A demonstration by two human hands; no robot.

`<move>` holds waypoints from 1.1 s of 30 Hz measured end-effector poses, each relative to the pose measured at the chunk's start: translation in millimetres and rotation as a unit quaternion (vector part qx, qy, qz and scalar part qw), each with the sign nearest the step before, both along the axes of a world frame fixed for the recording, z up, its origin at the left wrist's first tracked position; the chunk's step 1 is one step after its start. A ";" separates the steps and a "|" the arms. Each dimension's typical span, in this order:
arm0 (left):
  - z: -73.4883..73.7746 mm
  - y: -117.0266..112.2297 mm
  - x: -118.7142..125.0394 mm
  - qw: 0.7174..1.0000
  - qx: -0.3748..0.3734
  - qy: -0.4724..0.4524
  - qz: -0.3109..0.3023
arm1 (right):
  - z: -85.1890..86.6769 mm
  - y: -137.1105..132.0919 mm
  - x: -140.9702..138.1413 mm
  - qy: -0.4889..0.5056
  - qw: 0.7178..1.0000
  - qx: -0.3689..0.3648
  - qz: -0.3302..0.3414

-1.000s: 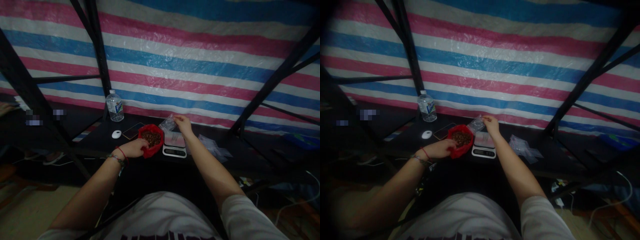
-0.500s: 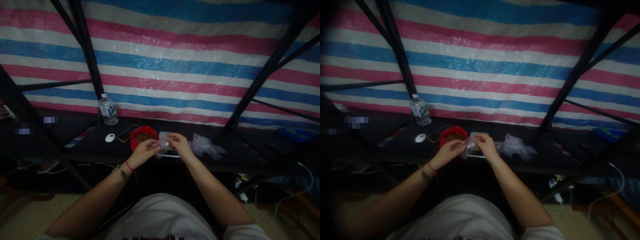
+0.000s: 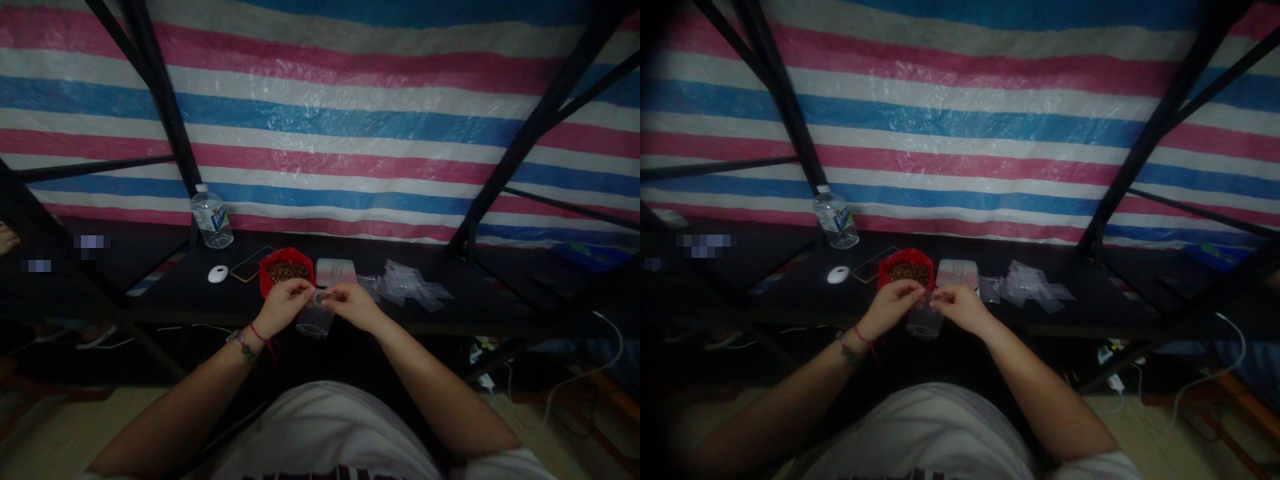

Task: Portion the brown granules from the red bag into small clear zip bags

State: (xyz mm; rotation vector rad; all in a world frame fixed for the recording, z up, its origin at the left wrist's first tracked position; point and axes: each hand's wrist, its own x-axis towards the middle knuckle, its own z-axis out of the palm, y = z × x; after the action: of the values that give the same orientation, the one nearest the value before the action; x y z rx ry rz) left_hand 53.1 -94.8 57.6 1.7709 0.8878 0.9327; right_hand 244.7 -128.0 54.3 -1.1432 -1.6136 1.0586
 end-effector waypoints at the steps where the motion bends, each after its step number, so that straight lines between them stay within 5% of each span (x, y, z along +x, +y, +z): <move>1: -2.3 0.4 0.4 1.000 -0.015 -0.006 -0.016 | -0.3 0.4 0.8 -0.005 1.000 -0.003 0.000; 6: -12.6 5.6 2.0 0.988 -0.104 0.027 -0.110 | 1.4 4.7 10.0 0.028 0.995 -0.012 -0.090; 11: -10.3 16.1 -4.2 0.997 -0.079 0.006 -0.019 | 18.4 12.7 55.6 0.049 0.977 0.046 -0.200; 15: 0.0 24.9 -19.8 0.993 0.048 0.071 0.087 | 18.7 23.1 132.7 0.031 0.916 0.104 -0.387; 19: -0.3 39.2 -36.3 0.956 0.182 0.171 0.157 | -15.8 26.0 206.4 -0.163 0.824 0.014 -0.543; 22: -12.3 52.8 -43.3 0.923 0.259 0.258 0.125 | -41.0 22.5 233.4 -0.323 0.774 -0.102 -0.535; 25: -25.2 62.1 -45.2 0.903 0.286 0.314 0.070 | -44.9 22.4 234.9 -0.376 0.752 -0.107 -0.531; 28: -30.7 64.8 -45.2 0.898 0.284 0.334 0.043 | -34.1 28.8 219.7 -0.380 0.768 -0.022 -0.514; 33: -30.9 68.5 -49.8 0.897 0.286 0.335 0.041 | -29.6 41.8 175.7 -0.286 0.867 0.082 -0.401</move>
State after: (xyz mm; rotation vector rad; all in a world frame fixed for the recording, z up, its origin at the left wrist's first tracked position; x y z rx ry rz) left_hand 3.3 -26.3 26.7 2.6731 1.1972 0.6642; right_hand 420.4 -86.1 24.8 -1.8815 -1.3571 0.0256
